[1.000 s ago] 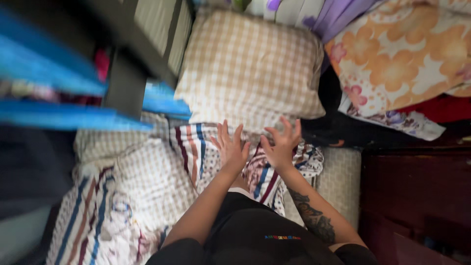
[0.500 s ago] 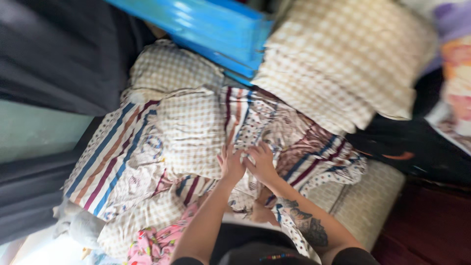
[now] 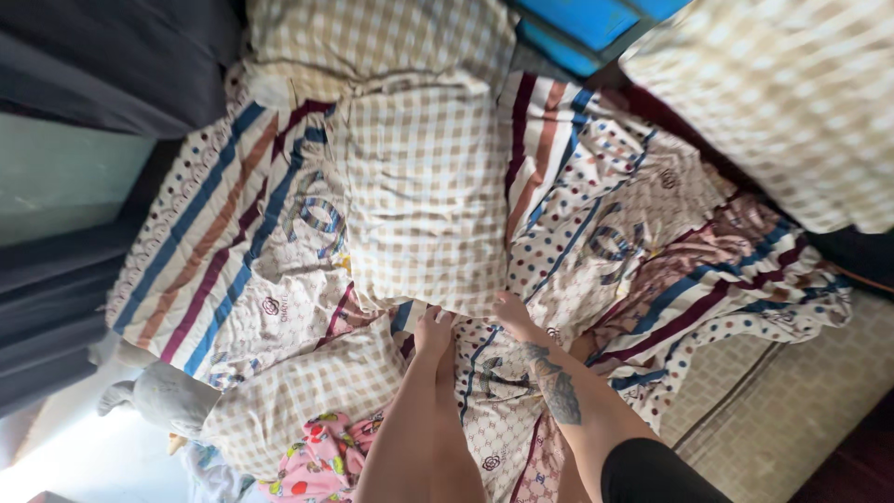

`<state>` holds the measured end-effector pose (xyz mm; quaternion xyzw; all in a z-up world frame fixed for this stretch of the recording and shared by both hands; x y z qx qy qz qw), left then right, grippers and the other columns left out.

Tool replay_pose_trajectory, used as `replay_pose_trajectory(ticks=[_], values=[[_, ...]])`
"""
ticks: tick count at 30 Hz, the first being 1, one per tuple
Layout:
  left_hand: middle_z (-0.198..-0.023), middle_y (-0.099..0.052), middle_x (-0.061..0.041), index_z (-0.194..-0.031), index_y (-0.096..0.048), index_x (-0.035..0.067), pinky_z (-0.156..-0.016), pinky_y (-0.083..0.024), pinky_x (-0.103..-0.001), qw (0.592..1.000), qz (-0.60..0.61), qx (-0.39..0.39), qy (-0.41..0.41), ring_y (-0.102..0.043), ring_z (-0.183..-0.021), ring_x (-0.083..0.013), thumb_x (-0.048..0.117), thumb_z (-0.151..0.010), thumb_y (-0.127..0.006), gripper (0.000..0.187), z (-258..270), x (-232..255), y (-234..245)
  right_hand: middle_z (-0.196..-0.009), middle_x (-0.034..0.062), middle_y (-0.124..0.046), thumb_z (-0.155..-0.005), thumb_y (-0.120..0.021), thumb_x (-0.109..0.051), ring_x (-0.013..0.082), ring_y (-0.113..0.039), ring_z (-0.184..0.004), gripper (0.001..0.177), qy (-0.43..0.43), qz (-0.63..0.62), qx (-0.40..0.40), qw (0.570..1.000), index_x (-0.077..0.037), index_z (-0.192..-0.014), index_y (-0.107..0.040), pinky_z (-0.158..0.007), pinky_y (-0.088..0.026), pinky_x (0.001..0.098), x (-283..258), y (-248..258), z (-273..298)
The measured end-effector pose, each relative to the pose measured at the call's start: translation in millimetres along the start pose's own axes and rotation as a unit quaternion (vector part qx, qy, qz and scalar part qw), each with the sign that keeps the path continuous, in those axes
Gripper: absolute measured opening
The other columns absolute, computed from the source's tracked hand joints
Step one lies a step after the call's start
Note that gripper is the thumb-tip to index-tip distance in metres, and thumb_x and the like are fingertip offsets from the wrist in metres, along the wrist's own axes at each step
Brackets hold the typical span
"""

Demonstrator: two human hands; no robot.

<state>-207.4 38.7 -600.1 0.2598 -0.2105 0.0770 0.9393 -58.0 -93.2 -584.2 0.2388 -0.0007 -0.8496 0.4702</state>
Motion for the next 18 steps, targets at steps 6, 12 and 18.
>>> replay_pose_trajectory(ticks=[6, 12, 18], values=[[-0.136, -0.060, -0.017, -0.133, -0.064, 0.012, -0.103, -0.049, -0.042, 0.998, -0.020, -0.023, -0.049, -0.060, -0.123, -0.0339, 0.039, -0.092, -0.062, 0.049, -36.4, -44.9, 0.9, -0.127, 0.0142, -0.061, -0.090, -0.072, -0.015, 0.0165, -0.068, -0.077, 0.078, -0.100, -0.225, 0.024, 0.969, -0.010, -0.151, -0.023, -0.062, -0.058, 0.0294, 27.7, -14.9, -63.2], [-0.146, -0.052, -0.015, -0.139, -0.057, 0.015, -0.110, -0.045, -0.045, 0.994, -0.078, 0.043, -0.061, -0.051, -0.134, -0.0348, 0.033, -0.089, -0.069, 0.054, -14.1, -60.7, 12.6, -0.077, 0.0135, -0.062, -0.092, -0.063, -0.022, 0.0200, -0.061, -0.050, 0.050, -0.054, -0.148, -0.071, 0.985, 0.015, -0.127, -0.063, -0.045, -0.061, 0.0363, 8.7, -27.7, -95.6], [-0.161, -0.026, -0.024, -0.154, -0.035, 0.004, -0.115, -0.026, -0.062, 0.931, -0.270, 0.195, -0.149, -0.027, -0.151, -0.0432, 0.034, -0.068, -0.081, 0.102, 76.2, 12.4, 59.5, -0.086, 0.0155, -0.059, -0.081, -0.063, 0.002, 0.0258, -0.065, -0.062, 0.044, 0.004, -0.287, -0.084, 0.954, 0.008, -0.122, -0.050, -0.049, -0.060, 0.0441, -22.9, -44.4, 4.8]])
Point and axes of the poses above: each hand's wrist, its own z-axis away from the middle knuckle, its own y-axis out of the back of the hand, x = y × z, the point moved 1 cm from there along -z, towards the middle knuckle
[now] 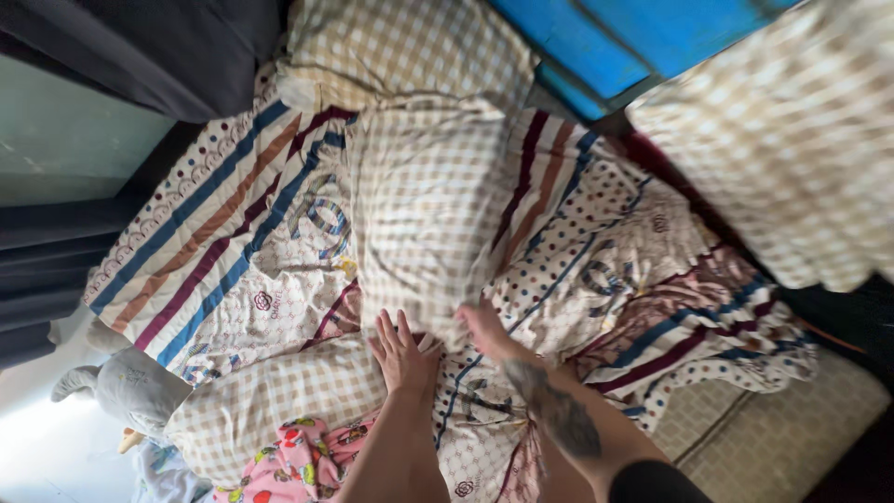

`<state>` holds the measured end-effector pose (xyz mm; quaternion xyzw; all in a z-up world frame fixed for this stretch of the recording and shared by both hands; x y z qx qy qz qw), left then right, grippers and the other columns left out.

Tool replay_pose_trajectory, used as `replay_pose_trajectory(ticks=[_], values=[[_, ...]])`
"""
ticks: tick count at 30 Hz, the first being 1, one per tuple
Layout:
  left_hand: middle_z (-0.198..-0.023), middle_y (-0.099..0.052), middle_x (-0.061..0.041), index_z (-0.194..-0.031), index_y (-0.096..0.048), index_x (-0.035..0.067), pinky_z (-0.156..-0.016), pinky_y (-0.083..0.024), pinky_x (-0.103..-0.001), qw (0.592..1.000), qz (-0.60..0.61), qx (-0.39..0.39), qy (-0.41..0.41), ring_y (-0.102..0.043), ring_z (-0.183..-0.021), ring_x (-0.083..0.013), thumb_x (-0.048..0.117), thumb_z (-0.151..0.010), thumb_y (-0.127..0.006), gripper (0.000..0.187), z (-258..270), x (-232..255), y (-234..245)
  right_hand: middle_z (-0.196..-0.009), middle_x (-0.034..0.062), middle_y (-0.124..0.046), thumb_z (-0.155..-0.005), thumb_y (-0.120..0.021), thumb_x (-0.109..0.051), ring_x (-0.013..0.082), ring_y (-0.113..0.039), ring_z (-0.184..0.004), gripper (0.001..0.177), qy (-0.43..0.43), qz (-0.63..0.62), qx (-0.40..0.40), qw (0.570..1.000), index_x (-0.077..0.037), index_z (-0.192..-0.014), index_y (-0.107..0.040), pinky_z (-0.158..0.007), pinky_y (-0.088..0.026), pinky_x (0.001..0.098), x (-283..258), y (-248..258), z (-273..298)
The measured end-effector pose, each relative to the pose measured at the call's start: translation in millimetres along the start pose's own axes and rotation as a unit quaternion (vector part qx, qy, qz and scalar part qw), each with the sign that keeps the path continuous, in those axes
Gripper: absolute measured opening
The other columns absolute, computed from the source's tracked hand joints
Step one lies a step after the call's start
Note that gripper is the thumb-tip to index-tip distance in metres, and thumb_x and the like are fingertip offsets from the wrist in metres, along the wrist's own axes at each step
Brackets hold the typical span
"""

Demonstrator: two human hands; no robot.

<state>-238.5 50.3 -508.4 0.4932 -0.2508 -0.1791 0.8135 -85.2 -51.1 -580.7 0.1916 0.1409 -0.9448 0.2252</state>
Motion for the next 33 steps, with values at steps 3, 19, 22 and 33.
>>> replay_pose_trajectory(ticks=[3, 19, 22, 33], values=[[-0.147, -0.046, -0.023, -0.143, -0.050, 0.003, -0.115, -0.035, -0.064, 0.984, 0.031, 0.142, -0.103, -0.045, -0.142, -0.0416, 0.034, -0.062, -0.083, 0.093, 8.6, 44.4, 95.4, -0.103, 0.0173, -0.064, -0.080, -0.059, 0.004, 0.0241, -0.073, -0.085, 0.049, 0.065, -0.161, -0.101, 0.980, 0.012, -0.128, -0.051, -0.073, -0.068, 0.0396, -43.3, -14.3, 101.6], [-0.114, -0.072, -0.012, -0.123, -0.061, 0.007, -0.088, -0.052, -0.036, 0.831, 0.490, 0.197, -0.174, -0.066, -0.101, -0.0213, 0.035, -0.097, -0.056, 0.039, 105.5, 85.1, 469.4, -0.108, 0.0181, -0.066, -0.097, -0.070, -0.029, 0.0202, -0.062, -0.083, 0.055, 0.237, 0.093, 0.138, 0.957, 0.001, -0.139, -0.050, -0.072, -0.051, 0.0360, -156.8, 208.6, 361.9], [-0.122, -0.068, -0.014, -0.132, -0.055, 0.008, -0.094, -0.048, -0.036, 0.822, 0.508, 0.225, -0.125, -0.062, -0.110, -0.0229, 0.040, -0.102, -0.047, 0.045, 83.8, 46.2, 477.7, -0.102, 0.0175, -0.067, -0.097, -0.069, -0.025, 0.0179, -0.061, -0.072, 0.055, 0.273, 0.035, 0.104, 0.956, -0.001, -0.141, -0.048, -0.061, -0.050, 0.0320, -174.8, 201.9, 385.9], [-0.152, -0.056, -0.020, -0.165, -0.033, 0.011, -0.115, -0.034, -0.039, 0.778, 0.628, -0.022, 0.006, -0.048, -0.142, -0.0287, 0.059, -0.119, -0.013, 0.070, 40.4, 90.3, 298.5, -0.075, 0.0098, -0.067, -0.094, -0.061, 0.001, 0.0122, -0.050, -0.058, 0.020, 0.586, 0.119, 0.145, 0.789, 0.000, -0.105, -0.078, -0.047, -0.037, 0.0261, -256.3, 70.1, 583.2]])
Point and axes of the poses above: each hand's wrist, its own z-axis away from the middle knuckle, its own y-axis out of the back of the hand, x = y × z, the point moved 1 cm from there along -z, towards the middle knuckle
